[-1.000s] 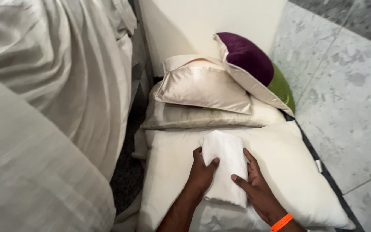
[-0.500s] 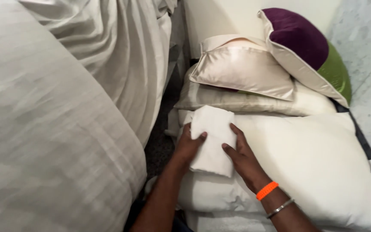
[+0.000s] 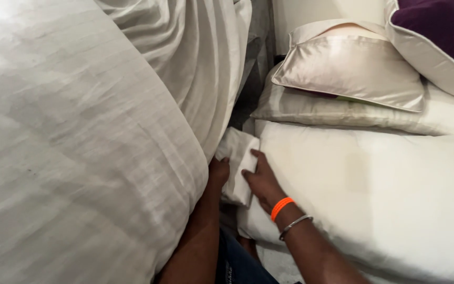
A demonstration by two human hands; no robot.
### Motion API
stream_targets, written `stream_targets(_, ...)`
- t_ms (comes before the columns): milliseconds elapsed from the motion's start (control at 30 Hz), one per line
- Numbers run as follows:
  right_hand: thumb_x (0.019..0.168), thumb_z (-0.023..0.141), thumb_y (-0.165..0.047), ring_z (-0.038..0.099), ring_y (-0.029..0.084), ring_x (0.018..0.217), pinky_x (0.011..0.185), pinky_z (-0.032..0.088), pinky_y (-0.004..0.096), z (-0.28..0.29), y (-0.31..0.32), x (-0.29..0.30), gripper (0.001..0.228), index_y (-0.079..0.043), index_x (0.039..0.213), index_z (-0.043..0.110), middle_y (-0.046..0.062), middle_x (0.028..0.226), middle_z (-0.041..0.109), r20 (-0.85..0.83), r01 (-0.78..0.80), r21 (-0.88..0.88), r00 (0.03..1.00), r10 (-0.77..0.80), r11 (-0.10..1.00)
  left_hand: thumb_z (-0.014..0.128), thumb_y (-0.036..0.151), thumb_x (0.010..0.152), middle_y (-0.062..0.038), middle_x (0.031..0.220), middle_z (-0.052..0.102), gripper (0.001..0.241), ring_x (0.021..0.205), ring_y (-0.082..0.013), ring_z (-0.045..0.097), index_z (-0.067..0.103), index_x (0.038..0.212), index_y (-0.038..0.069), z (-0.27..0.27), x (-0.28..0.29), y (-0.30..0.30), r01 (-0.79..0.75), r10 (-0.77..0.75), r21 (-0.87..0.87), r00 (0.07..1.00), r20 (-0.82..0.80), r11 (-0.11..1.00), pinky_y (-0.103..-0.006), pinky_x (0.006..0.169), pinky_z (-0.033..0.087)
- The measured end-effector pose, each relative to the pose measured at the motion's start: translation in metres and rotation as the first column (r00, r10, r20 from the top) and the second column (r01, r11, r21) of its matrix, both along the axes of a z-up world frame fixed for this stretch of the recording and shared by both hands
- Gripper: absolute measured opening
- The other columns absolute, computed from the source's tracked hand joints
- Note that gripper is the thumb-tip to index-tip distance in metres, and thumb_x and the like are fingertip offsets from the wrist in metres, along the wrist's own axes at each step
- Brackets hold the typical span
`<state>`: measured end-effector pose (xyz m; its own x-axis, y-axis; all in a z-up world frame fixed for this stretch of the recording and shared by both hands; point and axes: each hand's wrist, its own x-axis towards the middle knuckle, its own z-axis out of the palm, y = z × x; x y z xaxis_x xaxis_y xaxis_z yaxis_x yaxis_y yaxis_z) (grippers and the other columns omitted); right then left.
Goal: The person arranges several pillows on a narrow bed. They insert a pillow into a white pillowcase, smooth the fabric, and stack multiple pillows including a two-toned purple and green pillow and a satin pillow. The person adjusts the pillows and opens the zipper on the satin pillowcase.
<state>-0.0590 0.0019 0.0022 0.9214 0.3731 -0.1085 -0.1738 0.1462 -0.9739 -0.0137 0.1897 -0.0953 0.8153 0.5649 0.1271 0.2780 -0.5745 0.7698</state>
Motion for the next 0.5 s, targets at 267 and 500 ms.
stream_targets(267, 0.083, 0.067, 0.004, 0.045, 0.033, 0.139, 0.112, 0.041, 0.039, -0.067, 0.009, 0.023, 0.085, -0.009, 0.156, 0.027, 0.02, 0.154, 0.042, 0.155, 0.046, -0.363, 0.988, 0.012, 0.931, 0.072, 0.031, 0.092, -0.018, 0.169, 0.018, 0.092, 0.157, -0.0379, 0.016, 0.017, 0.163, 0.011, -0.061, 0.029, 0.028, -0.071, 0.058, -0.059, 0.98, -0.19, 0.996, -0.0431, 0.127, 0.013)
stream_targets(500, 0.082, 0.073, -0.01, 0.048, 0.044, 0.135, 0.113, 0.041, 0.043, -0.08, 0.015, 0.004, 0.075, 0.004, 0.148, 0.04, 0.026, 0.147, 0.049, 0.575, 0.276, -0.504, 0.814, 0.079, 0.819, 0.068, 0.031, 0.089, -0.016, 0.167, 0.025, 0.091, 0.153, -0.0365, 0.026, 0.018, 0.162, 0.01, -0.057, 0.027, 0.034, 0.042, -0.062, -0.133, 0.987, -0.148, 0.99, -0.0433, 0.124, 0.022)
